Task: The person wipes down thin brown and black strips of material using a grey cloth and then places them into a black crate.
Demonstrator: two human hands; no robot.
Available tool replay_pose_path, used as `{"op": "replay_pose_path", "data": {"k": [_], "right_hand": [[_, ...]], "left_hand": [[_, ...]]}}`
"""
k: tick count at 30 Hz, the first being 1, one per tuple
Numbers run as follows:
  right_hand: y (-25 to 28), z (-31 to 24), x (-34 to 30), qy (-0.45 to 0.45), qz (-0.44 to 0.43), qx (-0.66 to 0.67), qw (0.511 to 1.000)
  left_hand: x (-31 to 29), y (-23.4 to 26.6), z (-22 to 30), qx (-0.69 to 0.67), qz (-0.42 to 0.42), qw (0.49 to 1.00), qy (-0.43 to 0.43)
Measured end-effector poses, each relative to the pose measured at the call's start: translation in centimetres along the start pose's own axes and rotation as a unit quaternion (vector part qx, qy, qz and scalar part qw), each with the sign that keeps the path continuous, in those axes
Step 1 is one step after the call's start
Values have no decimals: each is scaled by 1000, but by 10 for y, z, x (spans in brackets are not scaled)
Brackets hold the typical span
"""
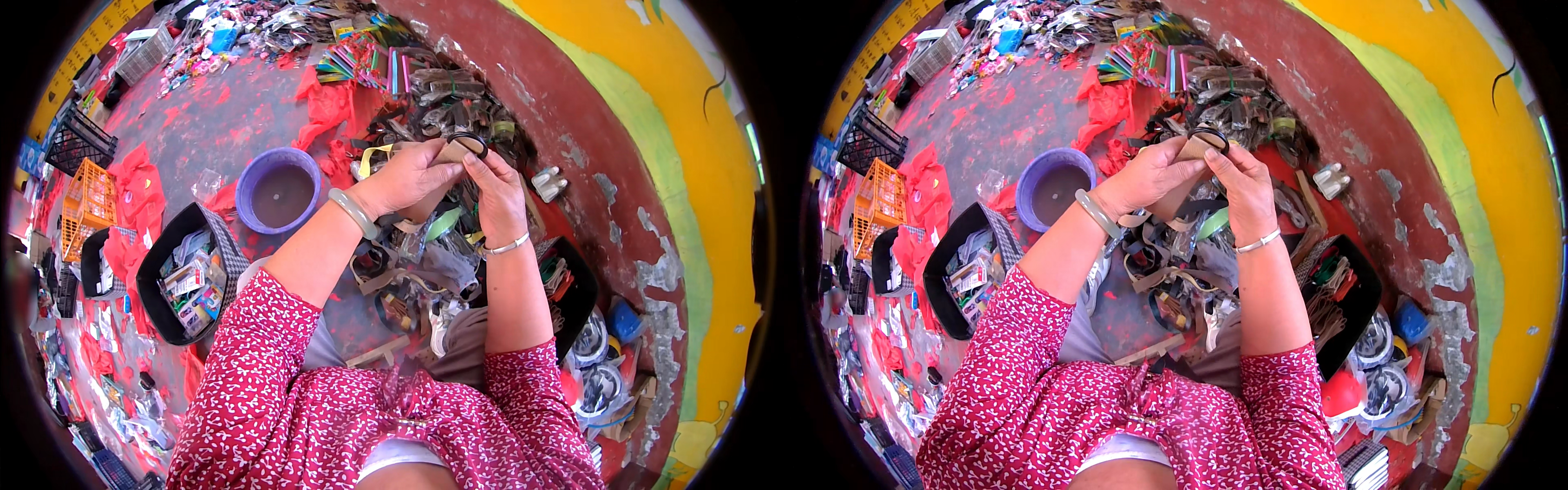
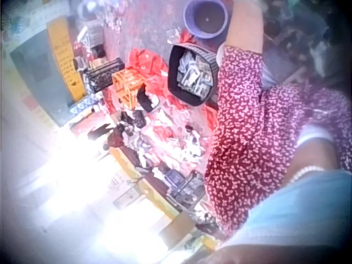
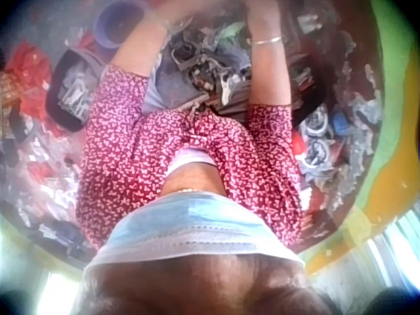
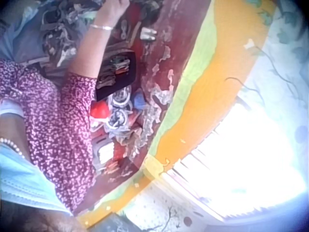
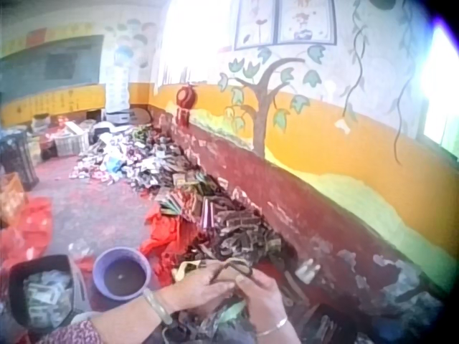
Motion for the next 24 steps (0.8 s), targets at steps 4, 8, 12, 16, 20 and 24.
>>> {"op": "replay_pose_path", "data": {"k": [4, 8, 12, 16, 20, 24], "right_hand": [[8, 7, 2, -5, 27, -12, 1000], [-10, 13, -4, -5, 74, 8, 997], [-13, 30, -9, -51, 21, -65, 996], [-8, 50, -8, -27, -9, -148, 989], [-10, 50, -7, -26, 15, -181, 983], [-11, 49, -12, -60, 72, -156, 983]], "left_hand": [[2, -2, -4, -44, -13, 995, 86], [-1, 10, -10, -220, 102, 951, 190], [2, 35, -16, -343, 217, 902, 149], [2, 41, -19, -385, 246, 878, 145], [1, 44, -19, -409, 246, 867, 141], [1, 48, -15, -405, 264, 868, 114]]}}
Point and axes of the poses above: each hand's wrist, its own x-axis towards the middle knuckle, its own y-axis out of the back of the hand, z = x × y, the point moved 5 cm from there along x, towards the middle knuckle, and after that the axes turned 12 degrees about x, right-handed, at the moved point
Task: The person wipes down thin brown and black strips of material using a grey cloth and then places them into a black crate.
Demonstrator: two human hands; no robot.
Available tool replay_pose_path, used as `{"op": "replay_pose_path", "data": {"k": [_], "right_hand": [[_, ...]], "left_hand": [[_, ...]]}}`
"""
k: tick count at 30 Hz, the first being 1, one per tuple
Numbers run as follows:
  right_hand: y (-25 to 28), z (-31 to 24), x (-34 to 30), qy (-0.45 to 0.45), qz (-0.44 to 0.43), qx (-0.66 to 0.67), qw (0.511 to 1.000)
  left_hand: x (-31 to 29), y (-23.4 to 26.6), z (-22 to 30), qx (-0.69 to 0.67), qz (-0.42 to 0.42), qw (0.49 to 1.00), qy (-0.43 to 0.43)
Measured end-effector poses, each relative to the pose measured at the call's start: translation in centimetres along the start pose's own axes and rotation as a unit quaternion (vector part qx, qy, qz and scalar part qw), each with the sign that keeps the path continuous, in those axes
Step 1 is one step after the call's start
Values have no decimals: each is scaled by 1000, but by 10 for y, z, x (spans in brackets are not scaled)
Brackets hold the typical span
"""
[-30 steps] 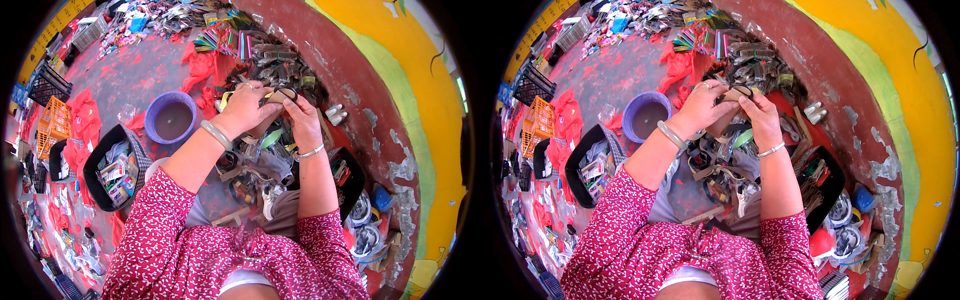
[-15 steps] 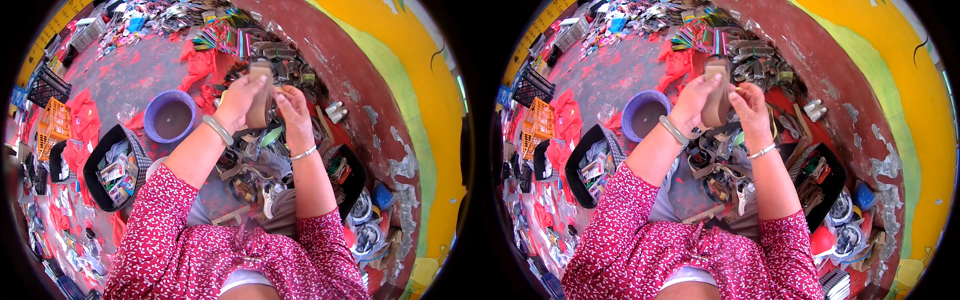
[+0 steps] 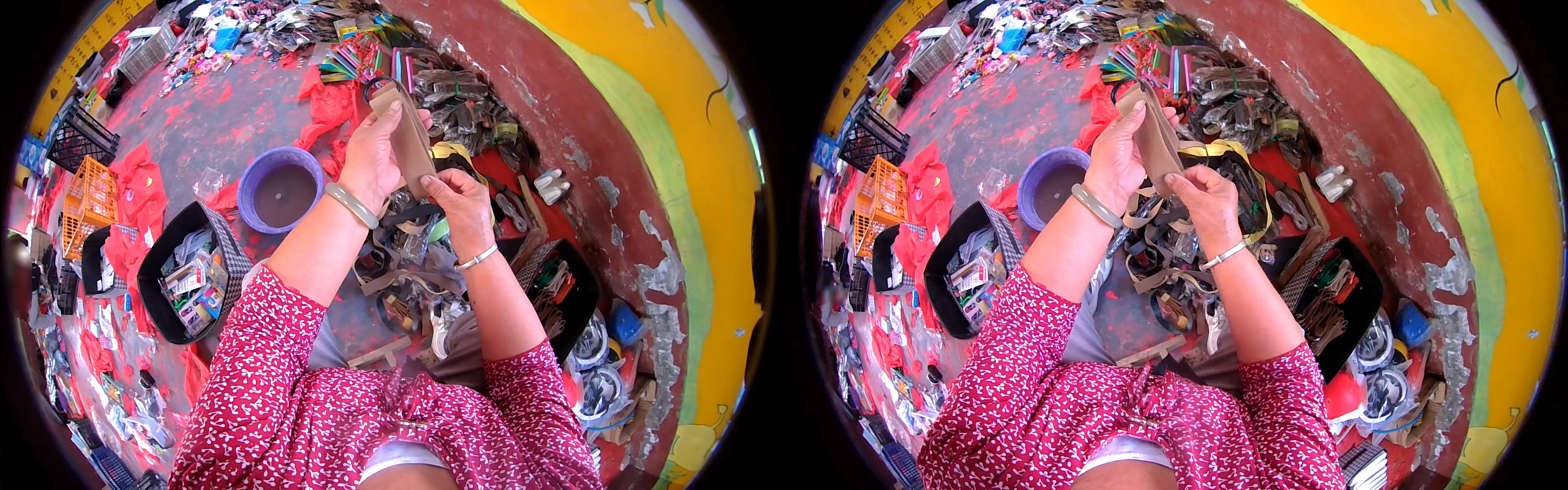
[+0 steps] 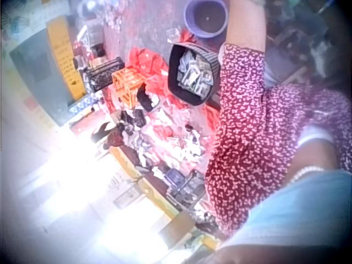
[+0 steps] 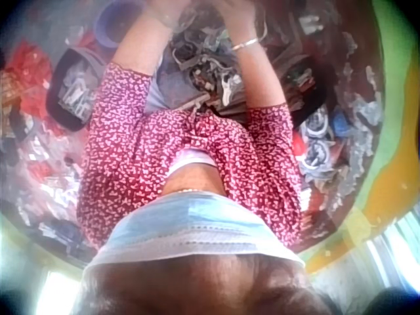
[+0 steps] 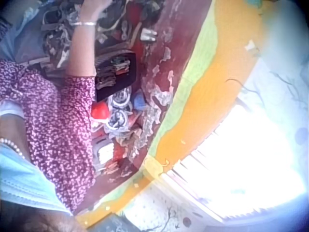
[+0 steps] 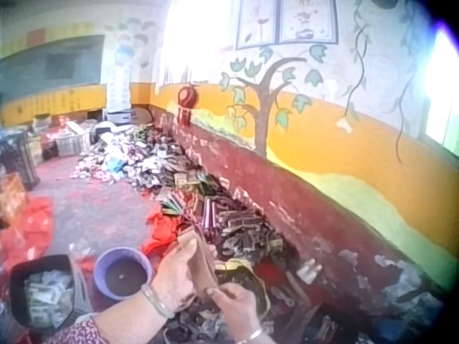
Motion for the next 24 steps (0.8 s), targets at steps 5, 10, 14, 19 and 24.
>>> {"op": "replay_pose_path", "data": {"k": [5, 10, 14, 19, 24], "right_hand": [[-9, -3, -4, 36, 26, 21, 999], [-9, -5, -2, 18, 5, -4, 1000], [-11, -4, 3, -14, -71, 101, 992], [-14, -1, 8, -3, -177, 120, 977], [-36, 33, 5, -97, -264, 89, 956]], "left_hand": [[-4, -7, 8, 21, -28, 999, -15], [-10, -17, 14, 75, -68, 994, -30], [-12, -26, 34, 98, -119, 987, -54], [-33, -39, 77, 113, -140, 983, -41], [-55, -59, 87, 64, -186, 980, -19]]}}
Point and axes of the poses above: each hand's wrist, its own x-axis towards the middle knuckle, its own y-axis out of the back of the hand, z = x × y, the point moved 5 cm from there along x, towards the middle knuckle, and after that the axes turned 12 degrees about x, right-handed, at the moved point
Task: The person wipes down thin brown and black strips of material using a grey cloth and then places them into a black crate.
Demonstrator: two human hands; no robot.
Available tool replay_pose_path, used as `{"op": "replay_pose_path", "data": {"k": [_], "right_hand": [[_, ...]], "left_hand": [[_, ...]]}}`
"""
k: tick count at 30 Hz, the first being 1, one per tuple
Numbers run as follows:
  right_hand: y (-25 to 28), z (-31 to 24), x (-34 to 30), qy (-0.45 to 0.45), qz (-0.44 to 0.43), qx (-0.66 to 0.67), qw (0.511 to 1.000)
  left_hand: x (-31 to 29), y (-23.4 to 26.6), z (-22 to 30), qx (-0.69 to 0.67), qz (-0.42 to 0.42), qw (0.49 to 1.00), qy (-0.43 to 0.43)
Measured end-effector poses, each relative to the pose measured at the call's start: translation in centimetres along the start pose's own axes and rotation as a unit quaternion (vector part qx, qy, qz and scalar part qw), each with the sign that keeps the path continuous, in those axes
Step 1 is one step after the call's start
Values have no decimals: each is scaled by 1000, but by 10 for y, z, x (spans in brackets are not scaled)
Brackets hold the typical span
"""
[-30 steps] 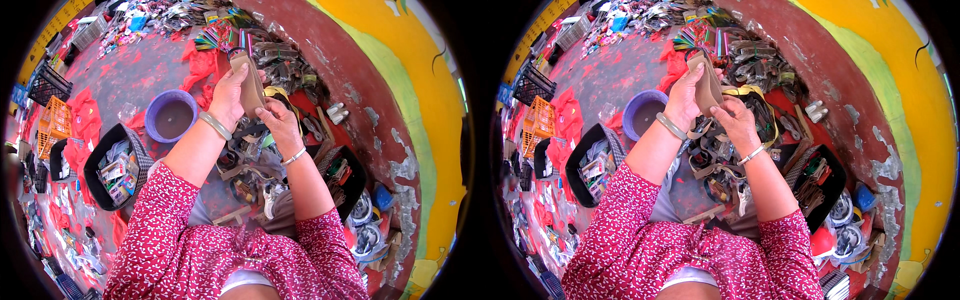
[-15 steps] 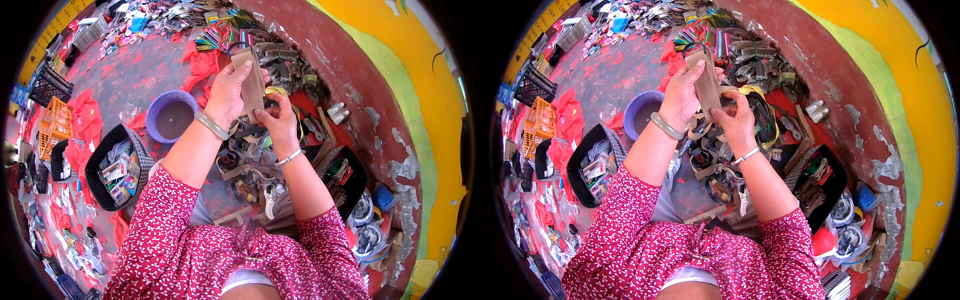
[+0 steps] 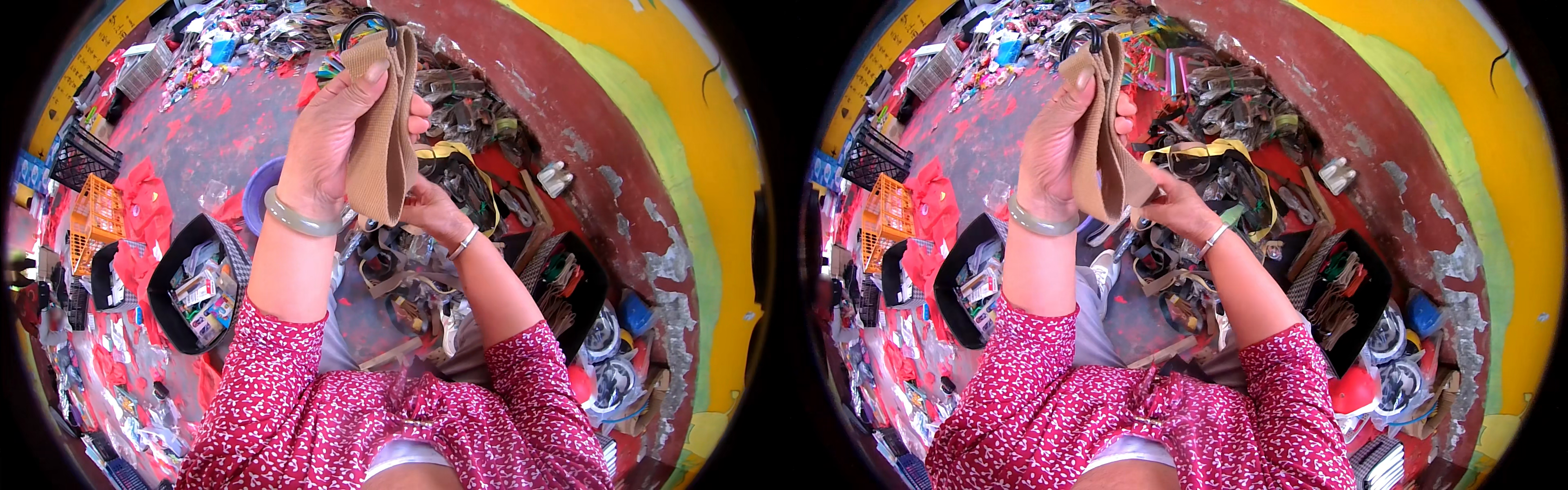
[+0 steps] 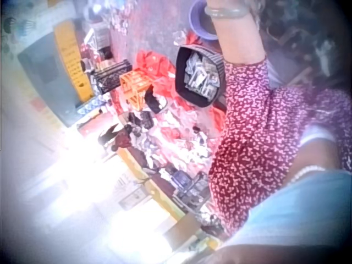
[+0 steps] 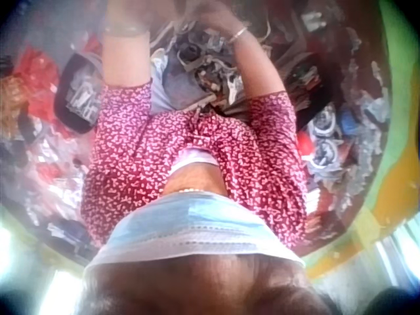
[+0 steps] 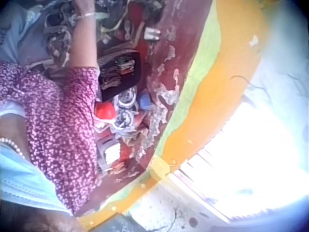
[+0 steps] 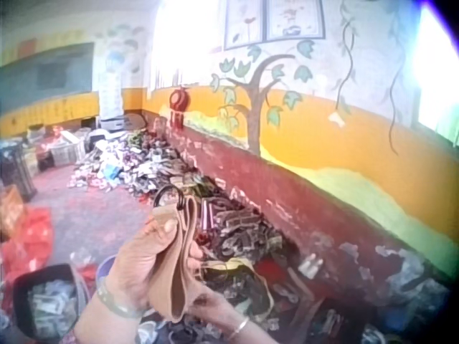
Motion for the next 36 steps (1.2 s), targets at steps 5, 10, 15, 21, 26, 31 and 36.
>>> {"op": "replay_pose_path", "data": {"k": [5, 10, 15, 21, 26, 31, 36], "right_hand": [[7, -2, -6, -53, 1, -116, 992], [50, -24, -13, -11, 127, -237, 963], [51, -30, -17, -20, 104, -418, 902], [81, -44, -23, 71, 336, -237, 909], [79, -68, -34, 185, 376, -331, 845], [62, -68, -35, 113, 342, -132, 924], [60, -66, -31, 136, 252, -20, 958]], "left_hand": [[-7, 7, 20, 11, -5, 999, -52], [-7, 35, 23, -71, 14, 996, -55], [-4, 37, 26, -172, -50, 979, -100], [-4, 37, -4, -35, -24, 998, 53], [7, 28, -59, 82, -48, 987, 134], [16, 30, -89, 58, -22, 987, 147], [20, 28, -100, 59, -10, 986, 157]]}}
Point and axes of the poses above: each hand's wrist, its own x-axis towards the middle knuckle, its own y-axis out of the back of the hand, z = x × y, the point moved 5 cm from there along x, towards the middle knuckle, and after that the axes turned 12 degrees about x, right-handed, at the moved point
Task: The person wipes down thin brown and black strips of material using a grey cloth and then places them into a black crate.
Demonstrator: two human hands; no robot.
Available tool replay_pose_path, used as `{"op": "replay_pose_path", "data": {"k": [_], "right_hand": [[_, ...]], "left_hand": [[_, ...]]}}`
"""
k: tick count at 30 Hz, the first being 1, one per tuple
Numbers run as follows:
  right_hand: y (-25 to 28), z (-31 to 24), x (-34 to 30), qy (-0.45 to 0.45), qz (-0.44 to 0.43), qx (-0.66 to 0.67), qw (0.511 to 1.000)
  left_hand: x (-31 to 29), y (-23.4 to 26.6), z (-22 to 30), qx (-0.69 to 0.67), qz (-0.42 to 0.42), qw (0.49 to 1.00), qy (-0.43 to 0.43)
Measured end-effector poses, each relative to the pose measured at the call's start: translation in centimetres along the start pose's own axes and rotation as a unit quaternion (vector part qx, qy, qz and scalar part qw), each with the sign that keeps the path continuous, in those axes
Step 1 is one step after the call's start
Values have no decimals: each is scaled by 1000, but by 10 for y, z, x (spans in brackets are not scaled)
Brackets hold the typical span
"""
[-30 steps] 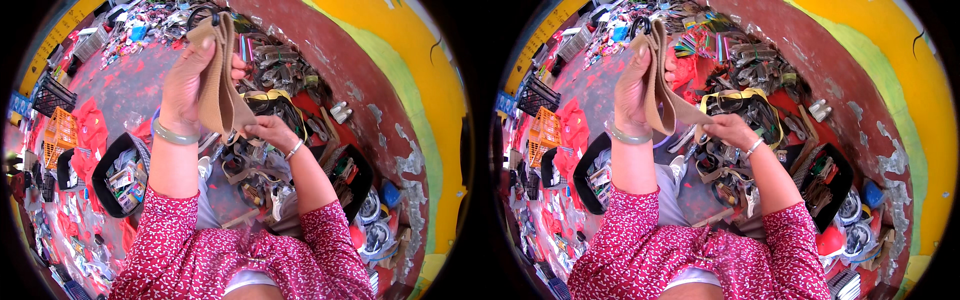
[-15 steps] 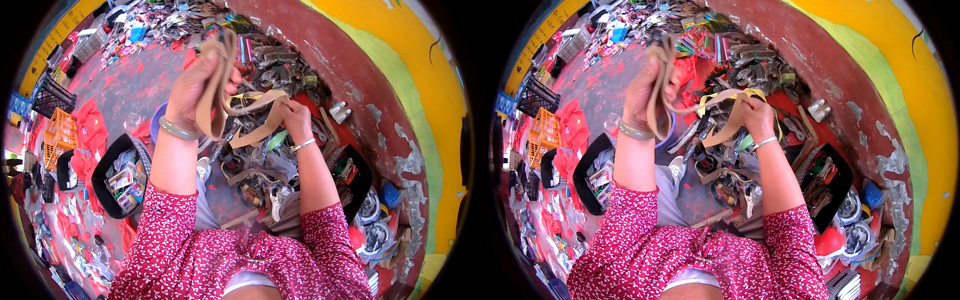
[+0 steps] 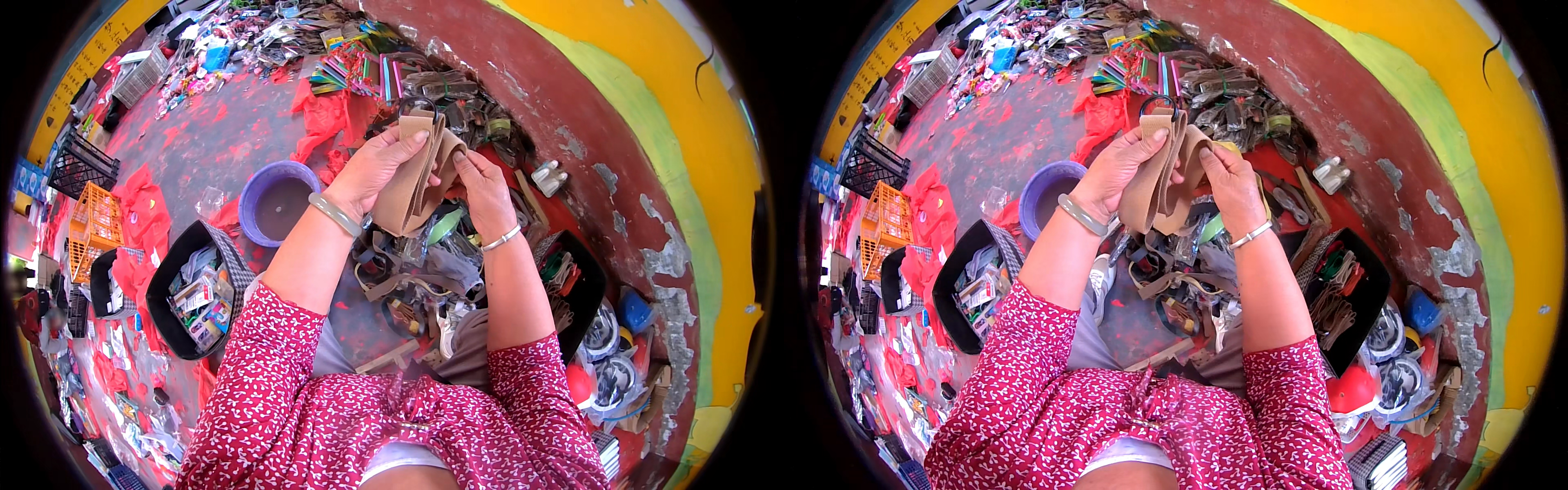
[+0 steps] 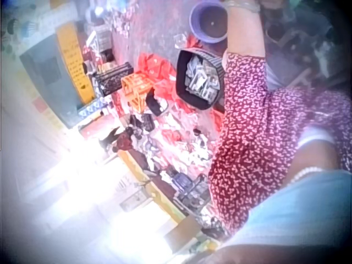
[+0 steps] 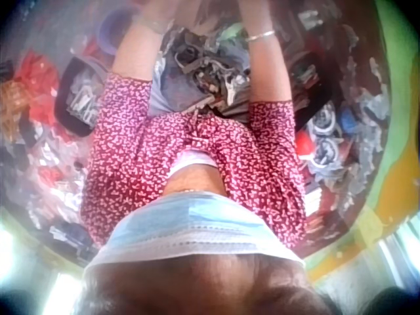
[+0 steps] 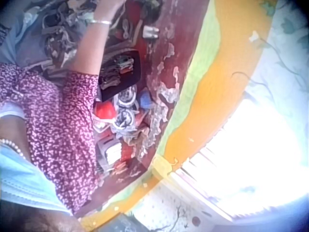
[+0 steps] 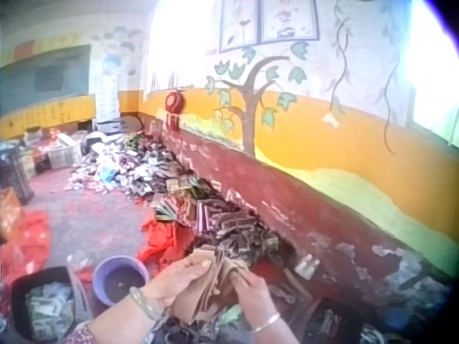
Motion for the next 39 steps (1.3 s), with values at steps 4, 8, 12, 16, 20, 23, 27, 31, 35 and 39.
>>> {"op": "replay_pose_path", "data": {"k": [4, 8, 12, 16, 20, 23, 27, 31, 35, 39], "right_hand": [[-2, -4, -4, -49, 9, 79, 996], [12, -2, -1, -38, 87, 117, 989], [18, -8, 1, -6, 133, 24, 991], [16, -4, 4, 20, 117, 15, 993], [8, -10, -1, -32, 99, 62, 993], [9, -13, 1, -90, 74, 79, 990], [18, -16, 1, -63, 115, 5, 991], [25, -11, 3, -43, 118, -6, 992], [25, -7, 5, -20, 69, -9, 997], [10, -8, 1, 18, 16, 23, 999]], "left_hand": [[-1, -3, 0, 33, -6, 999, 2], [-2, -6, -5, 76, -50, 996, 25], [-4, -9, -12, 99, -66, 992, 40], [-5, -12, -13, 91, -54, 993, 53], [-5, -6, -16, 102, -42, 991, 69], [-5, -5, -17, 126, -35, 988, 77], [-3, -6, -22, 196, -58, 974, 100], [-1, -6, -32, 188, -72, 976, 82], [2, -7, -23, 121, -47, 992, 7], [3, -8, -14, 132, -17, 990, -41]]}}
Point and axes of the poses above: each hand's wrist, its own x-axis towards the middle knuckle, its own y-axis out of the back of the hand, z = x × y, the point moved 5 cm from there along x, towards the middle knuckle, and after that the axes turned 12 degrees about x, right-handed, at the moved point
